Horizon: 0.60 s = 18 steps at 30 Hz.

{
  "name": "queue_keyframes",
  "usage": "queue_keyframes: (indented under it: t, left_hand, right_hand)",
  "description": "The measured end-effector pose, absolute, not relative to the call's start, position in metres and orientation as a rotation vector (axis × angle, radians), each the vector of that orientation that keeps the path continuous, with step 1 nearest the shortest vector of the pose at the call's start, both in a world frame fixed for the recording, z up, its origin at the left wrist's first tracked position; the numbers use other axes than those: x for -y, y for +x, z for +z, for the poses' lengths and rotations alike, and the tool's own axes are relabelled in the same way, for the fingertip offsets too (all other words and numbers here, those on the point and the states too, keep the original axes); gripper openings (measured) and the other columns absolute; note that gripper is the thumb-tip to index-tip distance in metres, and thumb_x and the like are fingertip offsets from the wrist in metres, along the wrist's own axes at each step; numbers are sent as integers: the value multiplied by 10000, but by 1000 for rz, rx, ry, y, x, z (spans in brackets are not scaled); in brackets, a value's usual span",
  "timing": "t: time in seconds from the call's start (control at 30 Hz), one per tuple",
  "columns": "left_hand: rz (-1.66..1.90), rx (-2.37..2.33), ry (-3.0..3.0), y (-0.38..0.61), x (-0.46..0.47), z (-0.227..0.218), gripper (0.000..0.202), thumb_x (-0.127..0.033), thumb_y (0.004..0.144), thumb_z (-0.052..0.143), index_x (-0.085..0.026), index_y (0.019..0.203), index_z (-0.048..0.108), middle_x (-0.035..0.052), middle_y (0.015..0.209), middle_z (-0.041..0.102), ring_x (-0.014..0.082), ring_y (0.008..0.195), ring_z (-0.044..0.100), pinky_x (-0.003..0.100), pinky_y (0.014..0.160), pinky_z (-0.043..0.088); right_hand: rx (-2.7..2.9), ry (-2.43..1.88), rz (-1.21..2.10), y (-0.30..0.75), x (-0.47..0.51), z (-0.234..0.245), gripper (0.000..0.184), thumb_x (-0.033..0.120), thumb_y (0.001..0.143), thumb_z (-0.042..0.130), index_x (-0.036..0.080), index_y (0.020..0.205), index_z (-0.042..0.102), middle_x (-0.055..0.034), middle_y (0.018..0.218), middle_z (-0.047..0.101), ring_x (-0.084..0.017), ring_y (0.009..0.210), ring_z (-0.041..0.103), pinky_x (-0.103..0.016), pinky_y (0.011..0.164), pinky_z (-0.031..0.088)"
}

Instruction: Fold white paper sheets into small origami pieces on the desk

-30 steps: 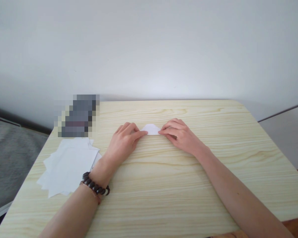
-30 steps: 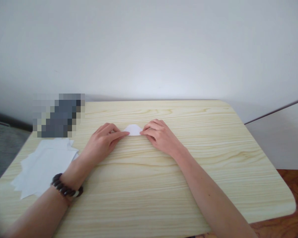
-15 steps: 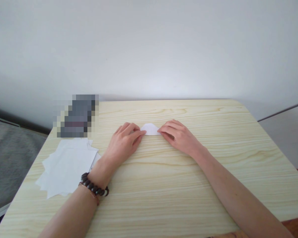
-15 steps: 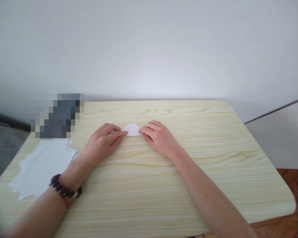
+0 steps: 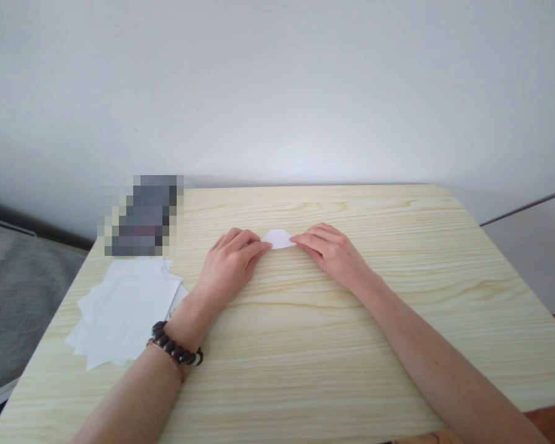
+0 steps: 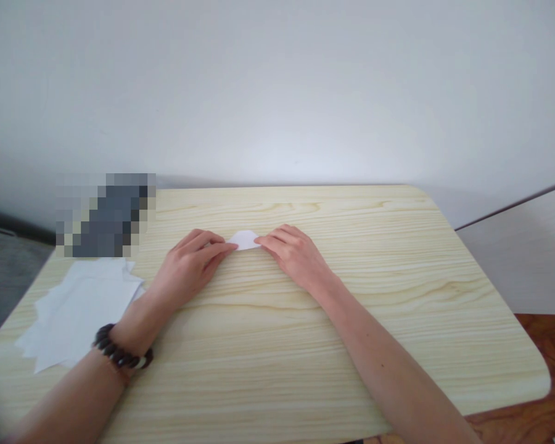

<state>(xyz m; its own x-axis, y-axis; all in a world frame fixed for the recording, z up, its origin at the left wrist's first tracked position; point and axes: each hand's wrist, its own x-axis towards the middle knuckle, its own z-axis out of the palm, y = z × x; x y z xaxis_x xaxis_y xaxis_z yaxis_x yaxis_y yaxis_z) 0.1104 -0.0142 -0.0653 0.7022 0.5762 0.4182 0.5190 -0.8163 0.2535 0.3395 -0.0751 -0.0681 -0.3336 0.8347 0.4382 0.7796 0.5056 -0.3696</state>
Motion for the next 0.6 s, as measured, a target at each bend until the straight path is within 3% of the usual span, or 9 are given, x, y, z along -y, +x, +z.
queue_keyframes:
  t: [0.4, 0.6]
  left_hand:
    - [763, -912, 2666, 108, 11, -68, 218, -269, 941, 497, -199, 949, 704, 55, 903, 685, 195, 867, 574, 332, 778, 492]
    - [669, -1057, 2528, 113, 11, -66, 231, -259, 936, 466, -179, 934, 684, 58, 899, 692, 216, 872, 587, 368, 808, 474]
  right_hand:
    - [2079, -1411, 242, 336, 75, -69, 191, 232, 961, 463, 193, 972, 649, -72, 932, 657, -202, 911, 579, -372, 862, 448]
    - [1964, -1479, 376, 338, 68, -72, 174, 238, 939, 508, 190, 955, 674, -52, 869, 678, -182, 836, 590, -331, 782, 424]
